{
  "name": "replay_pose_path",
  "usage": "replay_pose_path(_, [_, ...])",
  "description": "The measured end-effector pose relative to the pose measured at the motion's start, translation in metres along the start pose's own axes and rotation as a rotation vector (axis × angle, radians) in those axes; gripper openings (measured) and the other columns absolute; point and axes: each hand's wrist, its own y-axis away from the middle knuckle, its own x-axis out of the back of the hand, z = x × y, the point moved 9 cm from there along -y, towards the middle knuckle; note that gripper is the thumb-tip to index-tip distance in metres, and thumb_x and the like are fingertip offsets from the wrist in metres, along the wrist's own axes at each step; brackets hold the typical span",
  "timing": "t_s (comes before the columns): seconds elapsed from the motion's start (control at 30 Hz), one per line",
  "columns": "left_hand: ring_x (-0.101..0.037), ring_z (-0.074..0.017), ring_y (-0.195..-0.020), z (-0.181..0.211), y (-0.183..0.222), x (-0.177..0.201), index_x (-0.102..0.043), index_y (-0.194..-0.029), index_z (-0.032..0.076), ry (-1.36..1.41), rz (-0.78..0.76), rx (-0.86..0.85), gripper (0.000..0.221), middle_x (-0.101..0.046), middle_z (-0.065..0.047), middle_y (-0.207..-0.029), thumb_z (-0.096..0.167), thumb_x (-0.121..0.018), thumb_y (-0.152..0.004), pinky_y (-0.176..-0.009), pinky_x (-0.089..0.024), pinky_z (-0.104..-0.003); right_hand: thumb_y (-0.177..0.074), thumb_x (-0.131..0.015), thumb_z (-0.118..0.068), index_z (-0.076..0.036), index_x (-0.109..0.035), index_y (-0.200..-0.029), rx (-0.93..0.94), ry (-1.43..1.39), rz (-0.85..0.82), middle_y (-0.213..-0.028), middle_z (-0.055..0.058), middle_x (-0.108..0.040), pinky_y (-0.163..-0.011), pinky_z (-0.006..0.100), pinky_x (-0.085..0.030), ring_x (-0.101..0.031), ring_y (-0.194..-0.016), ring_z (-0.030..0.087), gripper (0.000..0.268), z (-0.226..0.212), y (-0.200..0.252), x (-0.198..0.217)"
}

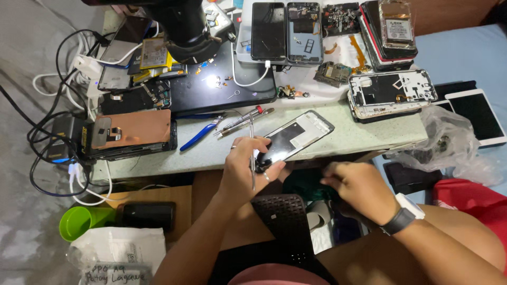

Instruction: The person uses a metal spudger to pry and separate the screen assembly from the smartphone frame. They carefully work along the edges to release the adhesive and lift the display, then set the device down on the workbench.

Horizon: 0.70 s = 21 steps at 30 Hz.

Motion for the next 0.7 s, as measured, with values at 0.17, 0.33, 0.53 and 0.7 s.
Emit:
replay_pose_path(0.17, [-0.064,-0.036,-0.104,0.007,0.004,-0.013,-0.057,-0.1,0.003,-0.042,0.051,-0.031,0.044,-0.069,-0.02,-0.111,0.013,-0.091,-0.074,-0.092,-0.052,-0.041,-0.102,-0.061,-0.032,-0.003,-0.057,-0.111,-0.33,-0.526,-0.058,-0.104,0.018,-0.066,-0.076,0.037,-0.059,-0.066,-0.096,0.028,0.031,0.024,-0.018,-0.015])
replay_pose_path(0.33, [-0.063,-0.0384,-0.109,0.032,0.002,-0.036,-0.058,-0.102,0.002,-0.159,0.004,-0.173,0.047,-0.067,-0.022,-0.115,0.019,-0.091,-0.074,-0.1,-0.049,-0.046,-0.09,-0.065,-0.015,-0.012,-0.038,-0.126,-0.288,-1.34,0.252,-0.121,0.003,-0.061,-0.076,0.038,-0.061,-0.065,-0.104,0.016,0.045,0.024,-0.044,-0.027])
replay_pose_path(0.53, [-0.067,-0.0379,-0.107,0.025,-0.003,-0.049,-0.065,-0.112,0.001,-0.16,-0.246,-0.339,0.045,-0.068,-0.018,-0.123,0.03,-0.085,-0.085,-0.099,-0.051,-0.046,-0.097,-0.064,-0.006,-0.002,-0.051,-0.135,-0.107,-1.28,0.201,-0.127,0.007,-0.067,-0.099,0.029,-0.05,-0.064,-0.113,0.012,0.041,0.048,-0.088,-0.019])
replay_pose_path(0.7, [-0.068,-0.0311,-0.108,-0.026,-0.038,-0.033,-0.066,-0.131,-0.001,0.037,-0.157,-0.253,0.041,-0.066,-0.014,-0.121,0.028,-0.067,-0.101,-0.095,-0.056,-0.039,-0.097,-0.062,-0.004,-0.002,-0.053,-0.134,-0.086,-1.229,0.108,-0.125,0.006,-0.068,-0.097,0.028,-0.051,-0.065,-0.111,0.011,0.038,0.053,-0.102,-0.033])
